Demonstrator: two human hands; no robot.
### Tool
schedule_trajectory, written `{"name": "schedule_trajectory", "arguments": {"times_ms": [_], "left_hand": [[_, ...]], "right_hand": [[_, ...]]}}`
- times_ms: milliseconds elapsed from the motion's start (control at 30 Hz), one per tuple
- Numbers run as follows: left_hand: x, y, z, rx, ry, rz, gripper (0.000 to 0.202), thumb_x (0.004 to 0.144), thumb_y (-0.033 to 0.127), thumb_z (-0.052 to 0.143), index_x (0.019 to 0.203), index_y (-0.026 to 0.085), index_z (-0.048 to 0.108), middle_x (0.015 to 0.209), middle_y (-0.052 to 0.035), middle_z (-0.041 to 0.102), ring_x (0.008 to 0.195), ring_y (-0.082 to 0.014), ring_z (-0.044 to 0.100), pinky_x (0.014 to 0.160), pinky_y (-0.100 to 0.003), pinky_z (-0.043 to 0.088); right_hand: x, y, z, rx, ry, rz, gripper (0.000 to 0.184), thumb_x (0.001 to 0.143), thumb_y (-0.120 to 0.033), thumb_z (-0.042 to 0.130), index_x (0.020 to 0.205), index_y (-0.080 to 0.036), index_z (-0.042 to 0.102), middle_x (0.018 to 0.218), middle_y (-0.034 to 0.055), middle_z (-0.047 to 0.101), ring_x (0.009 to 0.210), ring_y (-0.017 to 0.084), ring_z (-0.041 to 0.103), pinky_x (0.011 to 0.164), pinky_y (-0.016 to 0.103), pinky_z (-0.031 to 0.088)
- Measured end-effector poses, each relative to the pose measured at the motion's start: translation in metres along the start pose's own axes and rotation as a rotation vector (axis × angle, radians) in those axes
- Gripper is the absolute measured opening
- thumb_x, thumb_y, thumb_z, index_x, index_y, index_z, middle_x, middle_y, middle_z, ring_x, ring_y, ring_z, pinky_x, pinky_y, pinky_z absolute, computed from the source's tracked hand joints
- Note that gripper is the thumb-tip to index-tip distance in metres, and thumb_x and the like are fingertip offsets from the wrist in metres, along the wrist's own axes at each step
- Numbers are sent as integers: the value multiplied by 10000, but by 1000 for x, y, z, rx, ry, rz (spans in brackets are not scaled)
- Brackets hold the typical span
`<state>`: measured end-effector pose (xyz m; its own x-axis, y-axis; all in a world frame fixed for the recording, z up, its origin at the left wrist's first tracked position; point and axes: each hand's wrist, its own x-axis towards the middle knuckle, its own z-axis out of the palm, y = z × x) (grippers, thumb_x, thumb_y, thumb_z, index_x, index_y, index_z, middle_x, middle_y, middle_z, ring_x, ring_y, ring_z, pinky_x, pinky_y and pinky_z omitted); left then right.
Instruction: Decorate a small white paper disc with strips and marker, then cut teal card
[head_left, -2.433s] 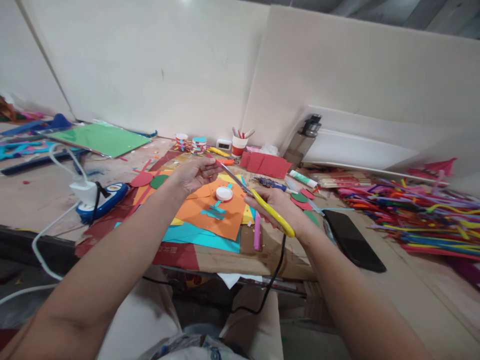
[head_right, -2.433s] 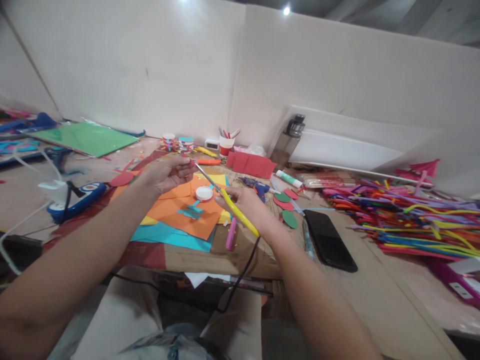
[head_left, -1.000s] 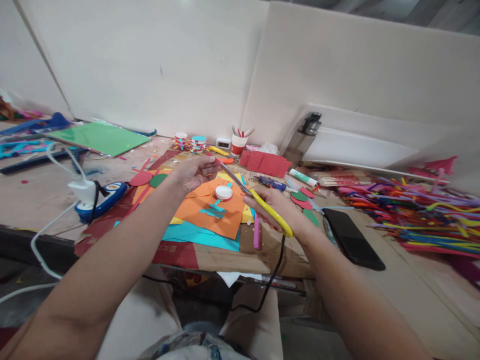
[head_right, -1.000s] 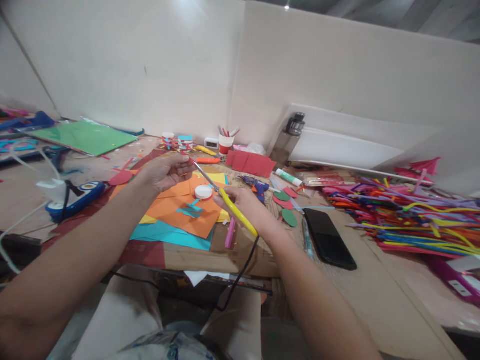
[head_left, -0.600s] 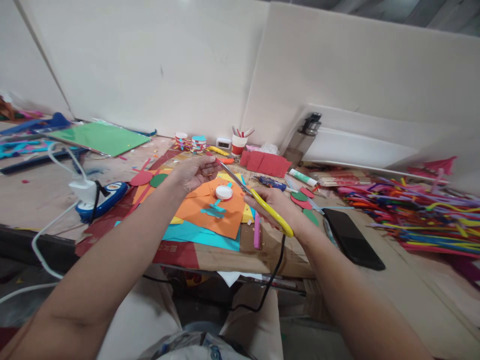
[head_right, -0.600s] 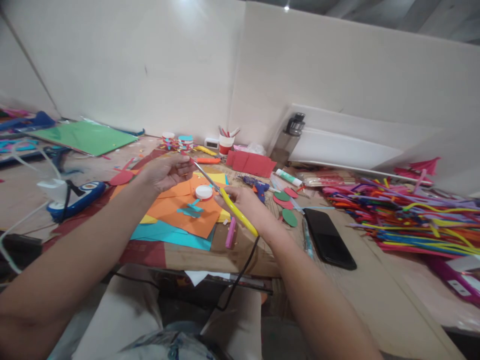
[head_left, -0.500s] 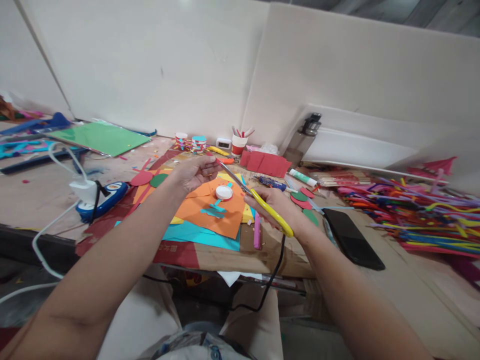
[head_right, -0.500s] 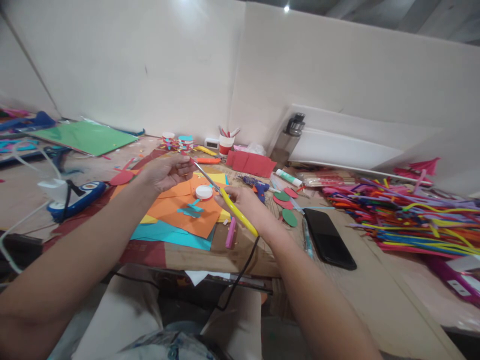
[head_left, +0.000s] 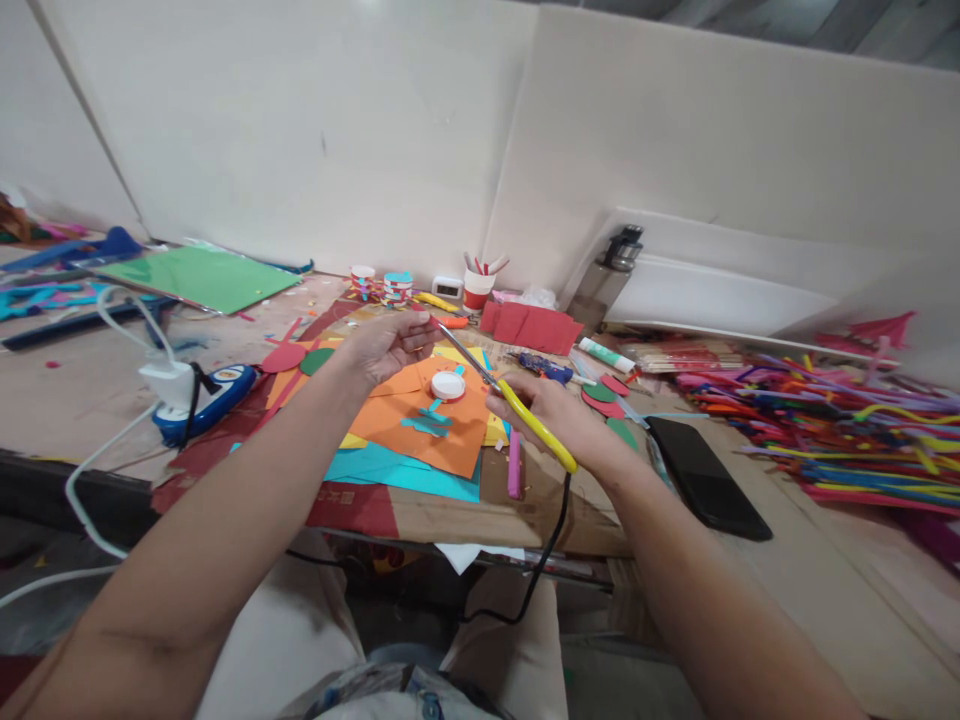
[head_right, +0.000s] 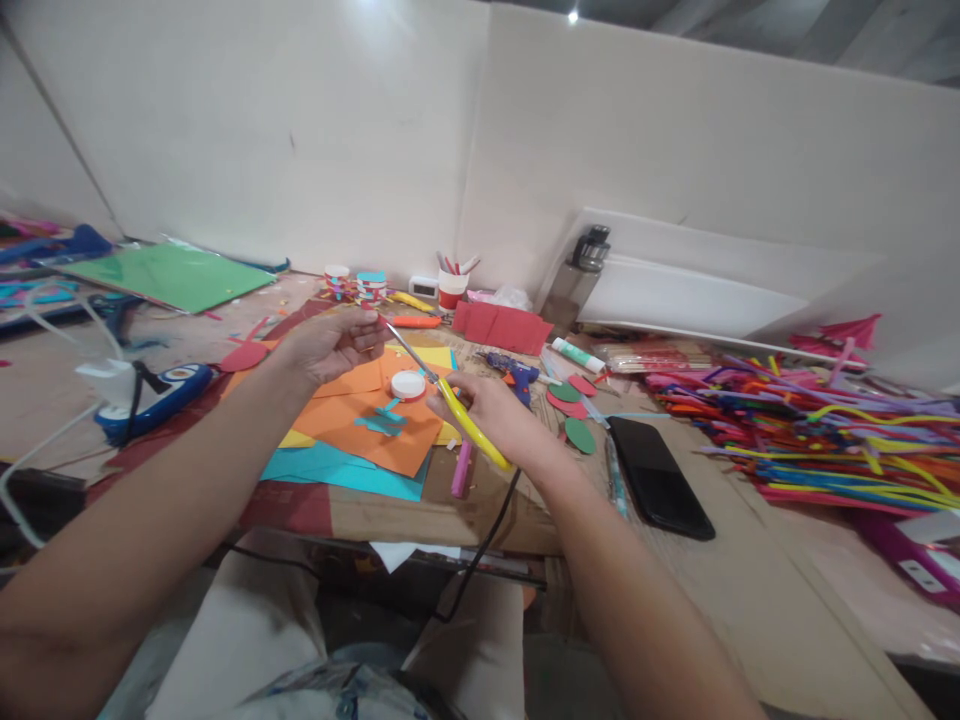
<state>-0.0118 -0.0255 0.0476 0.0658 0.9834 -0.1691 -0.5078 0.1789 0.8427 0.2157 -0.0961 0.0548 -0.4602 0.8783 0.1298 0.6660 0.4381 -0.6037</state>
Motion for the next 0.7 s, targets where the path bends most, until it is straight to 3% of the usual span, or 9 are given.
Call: {"name": "schedule_trajectory", "arguments": {"times_ms": [700], "left_hand": [[2, -4, -2, 37, -12, 10, 60, 751, 98, 629, 706, 136, 617, 700, -46, 700, 679, -139, 686, 660, -256, 504]], "right_hand": [[-3, -8, 2, 73, -38, 70, 477, 852, -650, 453, 714, -193, 444, 590, -42, 406, 487, 75, 364, 467, 222, 272]]}}
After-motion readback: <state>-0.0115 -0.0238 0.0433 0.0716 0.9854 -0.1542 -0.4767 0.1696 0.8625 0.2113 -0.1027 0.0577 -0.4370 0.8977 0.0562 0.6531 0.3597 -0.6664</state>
